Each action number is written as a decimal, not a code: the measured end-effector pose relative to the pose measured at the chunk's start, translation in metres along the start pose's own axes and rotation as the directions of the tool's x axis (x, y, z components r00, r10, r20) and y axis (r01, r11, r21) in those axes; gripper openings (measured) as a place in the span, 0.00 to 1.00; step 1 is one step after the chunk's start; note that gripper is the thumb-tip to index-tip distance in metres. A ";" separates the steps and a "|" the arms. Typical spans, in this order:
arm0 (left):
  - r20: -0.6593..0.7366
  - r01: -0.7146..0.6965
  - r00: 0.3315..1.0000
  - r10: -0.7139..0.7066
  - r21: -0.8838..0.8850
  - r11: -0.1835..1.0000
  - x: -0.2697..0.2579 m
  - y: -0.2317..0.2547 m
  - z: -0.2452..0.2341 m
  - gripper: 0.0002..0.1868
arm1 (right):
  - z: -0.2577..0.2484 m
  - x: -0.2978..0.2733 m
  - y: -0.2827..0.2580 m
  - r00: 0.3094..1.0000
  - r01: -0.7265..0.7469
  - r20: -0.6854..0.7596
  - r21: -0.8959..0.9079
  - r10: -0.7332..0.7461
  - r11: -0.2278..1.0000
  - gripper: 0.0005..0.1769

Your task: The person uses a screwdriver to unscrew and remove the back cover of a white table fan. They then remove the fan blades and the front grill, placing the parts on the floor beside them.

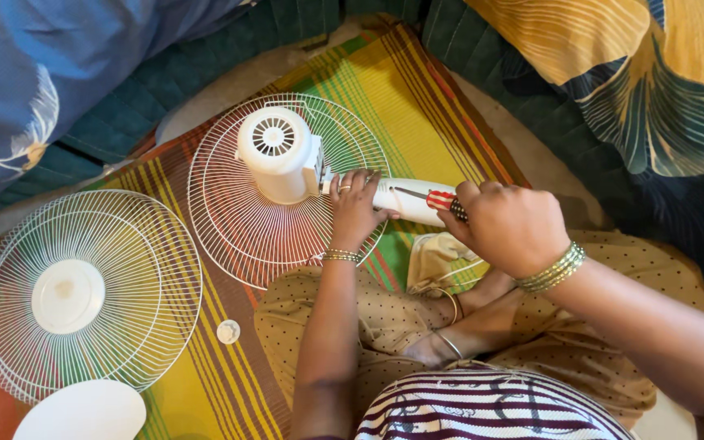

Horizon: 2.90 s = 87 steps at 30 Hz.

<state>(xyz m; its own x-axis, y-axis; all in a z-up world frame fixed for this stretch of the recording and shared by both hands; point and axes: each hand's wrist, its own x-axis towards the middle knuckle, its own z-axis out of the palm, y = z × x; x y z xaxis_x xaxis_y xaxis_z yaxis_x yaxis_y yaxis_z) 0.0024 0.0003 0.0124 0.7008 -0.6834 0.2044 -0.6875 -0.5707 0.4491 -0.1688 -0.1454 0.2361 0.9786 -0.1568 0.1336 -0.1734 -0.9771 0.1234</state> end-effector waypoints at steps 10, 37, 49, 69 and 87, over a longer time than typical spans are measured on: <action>-0.024 -0.024 0.999 0.024 -0.027 0.999 -0.001 -0.002 0.001 0.43 | 0.030 0.003 -0.002 0.999 0.033 -0.007 0.019 -0.033 0.999 0.23; -0.028 -0.044 0.999 0.043 -0.036 0.998 0.000 -0.004 0.004 0.34 | 0.048 0.017 -0.081 0.927 0.308 -0.038 -0.494 -0.373 0.813 0.12; -0.026 -0.055 0.998 0.054 -0.035 0.998 0.004 -0.005 0.007 0.41 | 0.049 0.021 -0.002 0.887 0.445 -0.033 -0.198 -0.460 0.873 0.08; -0.044 -0.082 0.996 0.082 0.005 0.997 0.004 0.002 0.005 0.41 | 0.036 0.079 -0.010 0.978 -0.136 0.183 0.183 0.103 0.974 0.24; -0.158 -0.179 0.981 0.109 -0.551 0.815 0.034 0.028 0.022 0.14 | 0.019 0.075 0.054 0.845 0.522 0.062 0.124 -0.532 0.844 0.19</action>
<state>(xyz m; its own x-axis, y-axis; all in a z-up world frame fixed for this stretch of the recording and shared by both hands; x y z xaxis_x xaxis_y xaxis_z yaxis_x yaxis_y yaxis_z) 0.0024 -0.0489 0.0126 0.6431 -0.6609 0.3868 -0.5807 -0.0917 0.8089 -0.1028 -0.2124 0.2344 0.9256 0.3782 -0.0140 0.3784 -0.9242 0.0519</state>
